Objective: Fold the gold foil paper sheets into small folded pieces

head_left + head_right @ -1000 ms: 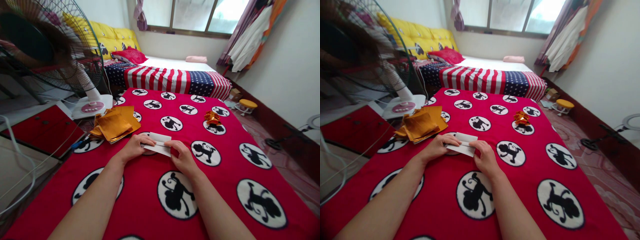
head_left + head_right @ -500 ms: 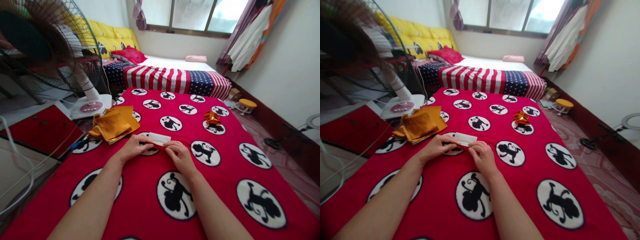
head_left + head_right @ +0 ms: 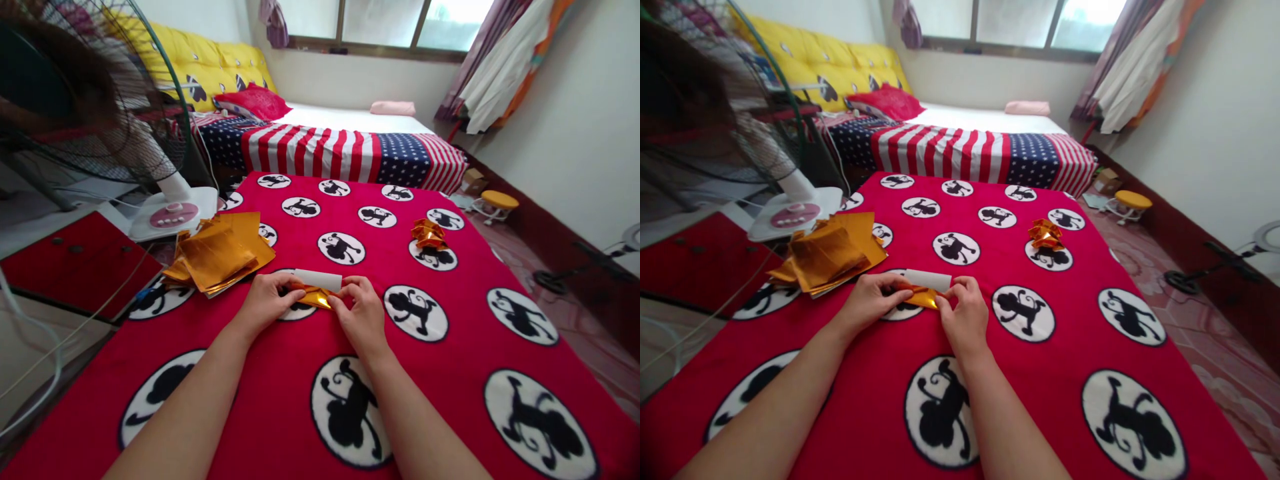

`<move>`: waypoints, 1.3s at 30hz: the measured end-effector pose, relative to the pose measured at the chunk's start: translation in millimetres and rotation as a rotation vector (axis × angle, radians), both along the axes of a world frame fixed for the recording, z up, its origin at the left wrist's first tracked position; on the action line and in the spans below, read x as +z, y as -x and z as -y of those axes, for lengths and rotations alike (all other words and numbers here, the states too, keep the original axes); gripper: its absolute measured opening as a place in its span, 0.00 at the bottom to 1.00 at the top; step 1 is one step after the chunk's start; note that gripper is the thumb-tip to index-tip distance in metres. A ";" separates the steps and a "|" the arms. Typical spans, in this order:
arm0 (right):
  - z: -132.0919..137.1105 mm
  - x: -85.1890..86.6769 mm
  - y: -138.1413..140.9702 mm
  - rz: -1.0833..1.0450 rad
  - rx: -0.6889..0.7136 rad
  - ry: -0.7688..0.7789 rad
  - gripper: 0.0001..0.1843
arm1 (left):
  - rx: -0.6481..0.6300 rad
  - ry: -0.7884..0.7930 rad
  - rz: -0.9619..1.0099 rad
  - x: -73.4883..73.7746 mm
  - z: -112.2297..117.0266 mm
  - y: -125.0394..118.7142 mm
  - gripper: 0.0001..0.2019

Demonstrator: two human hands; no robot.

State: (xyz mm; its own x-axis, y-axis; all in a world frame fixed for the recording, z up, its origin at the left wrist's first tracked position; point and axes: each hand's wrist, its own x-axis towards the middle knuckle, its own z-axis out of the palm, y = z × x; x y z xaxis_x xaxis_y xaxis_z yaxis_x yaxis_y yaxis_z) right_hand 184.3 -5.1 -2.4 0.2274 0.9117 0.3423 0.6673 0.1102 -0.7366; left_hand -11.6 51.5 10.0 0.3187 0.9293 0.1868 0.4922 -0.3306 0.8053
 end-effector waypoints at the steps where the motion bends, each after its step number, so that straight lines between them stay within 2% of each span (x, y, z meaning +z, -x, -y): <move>1: -0.3 0.6 0.4 0.014 -0.007 0.013 0.07 | 0.017 -0.001 -0.002 -0.6 -0.2 -0.2 0.09; 10: -0.1 0.2 1.4 0.036 -0.022 0.066 0.08 | 0.082 -0.070 -0.054 -4.8 0.2 -1.0 0.08; 17: -0.4 -1.3 3.1 0.044 -0.022 0.020 0.08 | 0.103 -0.061 -0.071 -5.4 -0.5 -1.7 0.15; 23: -0.5 -0.8 3.0 0.048 -0.031 0.042 0.07 | 0.133 -0.172 -0.167 -12.1 -2.3 -0.9 0.16; 28: -0.7 -0.8 3.6 0.079 -0.095 0.046 0.08 | 0.190 -0.238 -0.291 -9.8 -3.4 3.2 0.17; 32: -1.3 -2.4 4.1 0.094 -0.101 0.072 0.09 | 0.233 -0.187 -0.387 -5.5 -3.0 4.9 0.16; 39: -3.8 1.2 7.6 0.089 -0.139 0.129 0.07 | 0.221 -0.112 -0.429 -2.1 -3.5 2.8 0.14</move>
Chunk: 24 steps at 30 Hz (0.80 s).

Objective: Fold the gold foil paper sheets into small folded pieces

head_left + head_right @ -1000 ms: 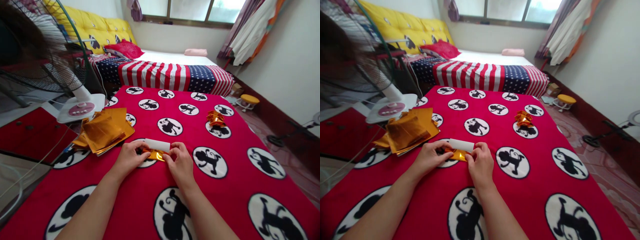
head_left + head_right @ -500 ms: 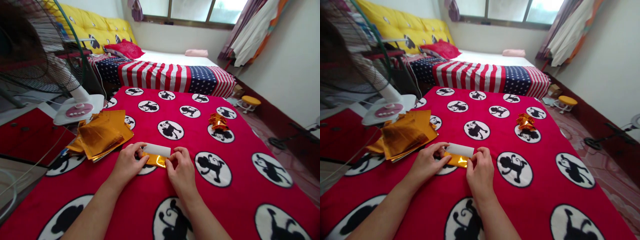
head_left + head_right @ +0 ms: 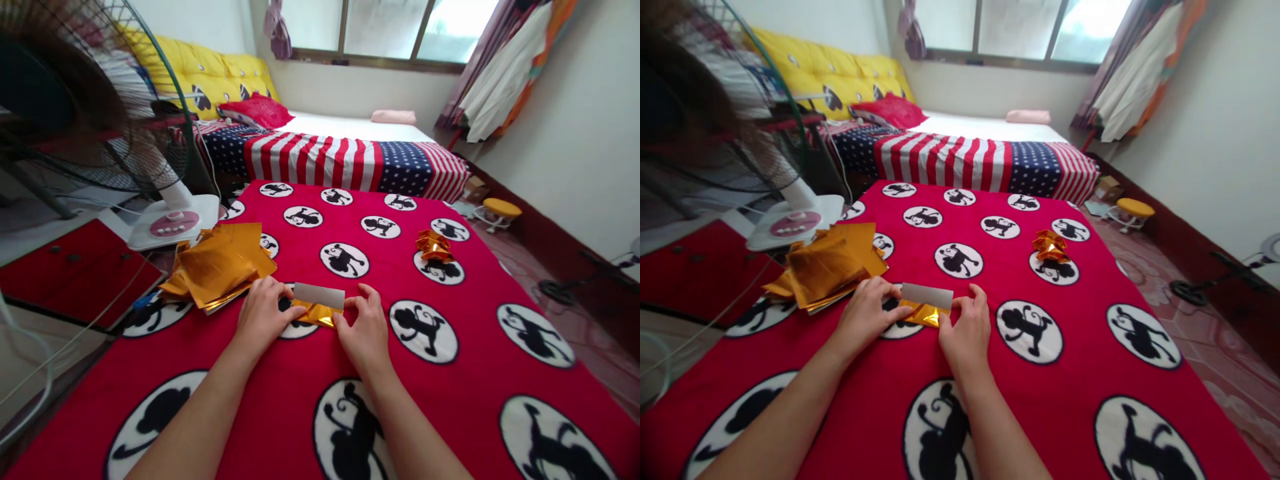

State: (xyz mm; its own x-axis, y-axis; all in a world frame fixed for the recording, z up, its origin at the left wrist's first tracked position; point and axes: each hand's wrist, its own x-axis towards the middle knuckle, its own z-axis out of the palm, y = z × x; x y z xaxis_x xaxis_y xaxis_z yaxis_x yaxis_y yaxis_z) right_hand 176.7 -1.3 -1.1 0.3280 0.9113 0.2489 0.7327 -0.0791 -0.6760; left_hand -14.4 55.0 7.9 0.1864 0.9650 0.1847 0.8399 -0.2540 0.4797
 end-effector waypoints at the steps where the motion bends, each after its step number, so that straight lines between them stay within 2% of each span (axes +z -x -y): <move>1: -0.6 0.8 0.8 -0.004 -0.009 0.009 0.06 | 0.002 0.003 0.002 -0.1 -0.4 -0.1 0.13; 5: -1.9 1.6 1.5 -0.046 -0.015 0.006 0.03 | -0.008 -0.022 0.063 -2.5 -1.1 1.1 0.12; 8: -1.7 -1.0 -1.6 -0.129 0.001 -0.055 0.02 | -0.039 -0.016 0.190 -5.8 0.0 1.5 0.11; 11: -1.6 -4.1 -5.4 -0.332 0.068 -0.127 0.03 | -0.036 0.080 0.458 -8.2 1.3 -1.0 0.11; 14: -2.0 -5.5 -7.3 -0.570 0.132 -0.162 0.08 | -0.060 0.152 0.771 -8.1 2.2 -6.6 0.15; 17: -1.8 -5.0 -7.4 -0.744 0.192 -0.207 0.14 | -0.079 0.185 0.983 -6.7 3.8 -12.3 0.19; 19: -0.9 -3.9 -7.7 -0.828 0.224 -0.228 0.16 | -0.081 0.210 1.064 -6.1 5.3 -15.0 0.20; 24: 1.7 -1.6 -10.3 -0.877 0.225 -0.199 0.11 | -0.077 0.256 1.160 -4.6 8.1 -18.5 0.21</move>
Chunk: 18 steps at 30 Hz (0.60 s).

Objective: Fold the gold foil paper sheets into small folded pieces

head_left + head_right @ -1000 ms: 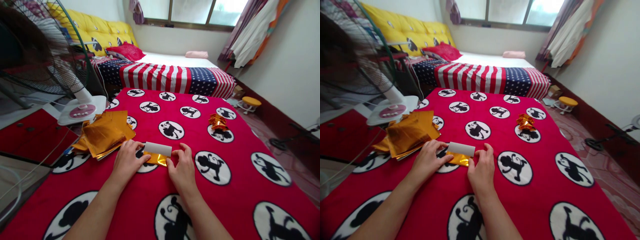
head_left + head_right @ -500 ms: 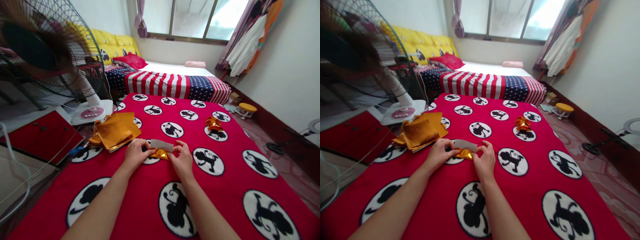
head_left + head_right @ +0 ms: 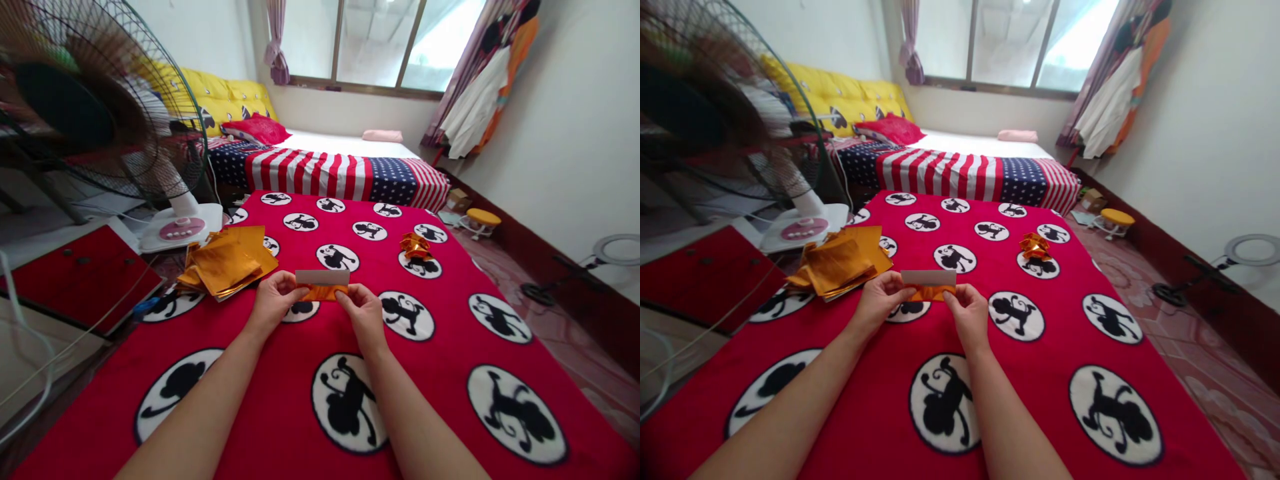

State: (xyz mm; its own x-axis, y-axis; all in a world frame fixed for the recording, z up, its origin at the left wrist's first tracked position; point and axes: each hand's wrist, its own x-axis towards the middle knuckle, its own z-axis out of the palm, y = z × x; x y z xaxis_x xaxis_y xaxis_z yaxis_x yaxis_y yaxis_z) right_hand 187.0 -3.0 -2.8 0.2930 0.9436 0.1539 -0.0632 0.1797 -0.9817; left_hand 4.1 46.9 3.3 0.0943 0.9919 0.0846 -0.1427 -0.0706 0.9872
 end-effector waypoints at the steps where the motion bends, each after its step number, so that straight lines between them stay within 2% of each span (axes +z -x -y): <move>1: 0.3 0.3 -0.5 -0.002 -0.003 0.002 0.11 | -0.009 0.020 0.014 0.6 0.3 -0.4 0.22; 5: 0.4 1.6 -1.0 -0.018 0.001 0.007 0.10 | -0.026 0.080 0.015 3.7 1.4 -1.6 0.23; 18: -0.7 0.5 -2.2 -0.008 -0.007 0.020 0.10 | 0.013 0.092 0.020 5.4 2.8 -2.6 0.24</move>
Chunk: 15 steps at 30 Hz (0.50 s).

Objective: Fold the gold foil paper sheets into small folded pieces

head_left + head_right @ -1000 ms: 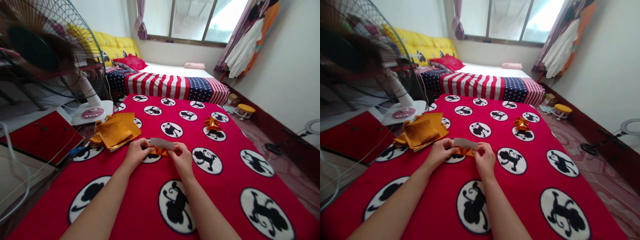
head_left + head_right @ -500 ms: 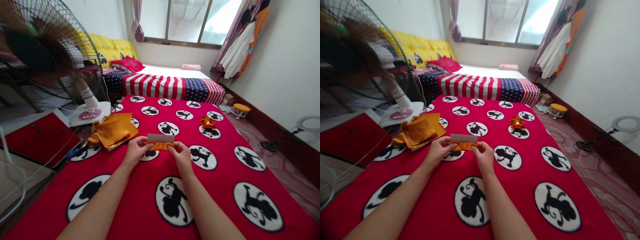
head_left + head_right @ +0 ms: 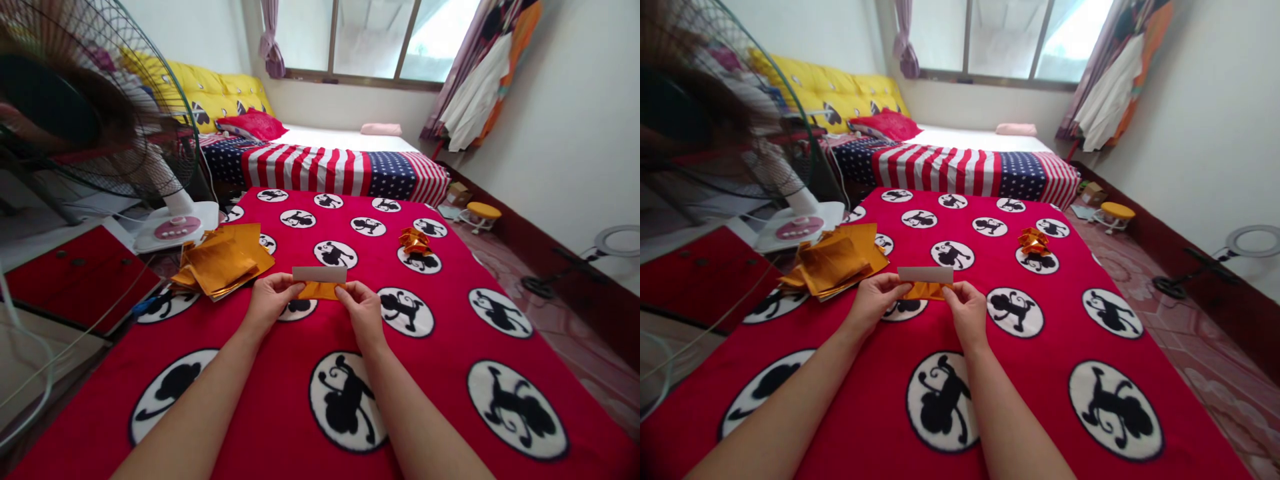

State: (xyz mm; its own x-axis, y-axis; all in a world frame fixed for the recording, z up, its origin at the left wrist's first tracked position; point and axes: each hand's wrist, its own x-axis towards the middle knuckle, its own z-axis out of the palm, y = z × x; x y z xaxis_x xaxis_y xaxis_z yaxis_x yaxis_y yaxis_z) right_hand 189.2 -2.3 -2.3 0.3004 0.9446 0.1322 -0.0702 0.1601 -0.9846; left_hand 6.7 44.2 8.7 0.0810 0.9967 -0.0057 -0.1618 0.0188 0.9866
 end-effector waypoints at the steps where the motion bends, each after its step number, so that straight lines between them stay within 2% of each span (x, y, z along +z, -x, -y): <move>1: 0.3 0.5 0.3 0.003 -0.003 0.001 0.10 | 0.003 0.000 0.000 0.0 -0.1 0.0 0.24; 8: 2.4 2.5 1.2 0.023 -0.021 0.014 0.11 | 0.012 -0.019 -0.059 1.0 0.1 -0.4 0.25; 15: 1.8 0.8 1.0 0.036 -0.018 0.009 0.12 | -0.009 -0.030 -0.062 -4.2 -2.1 2.0 0.24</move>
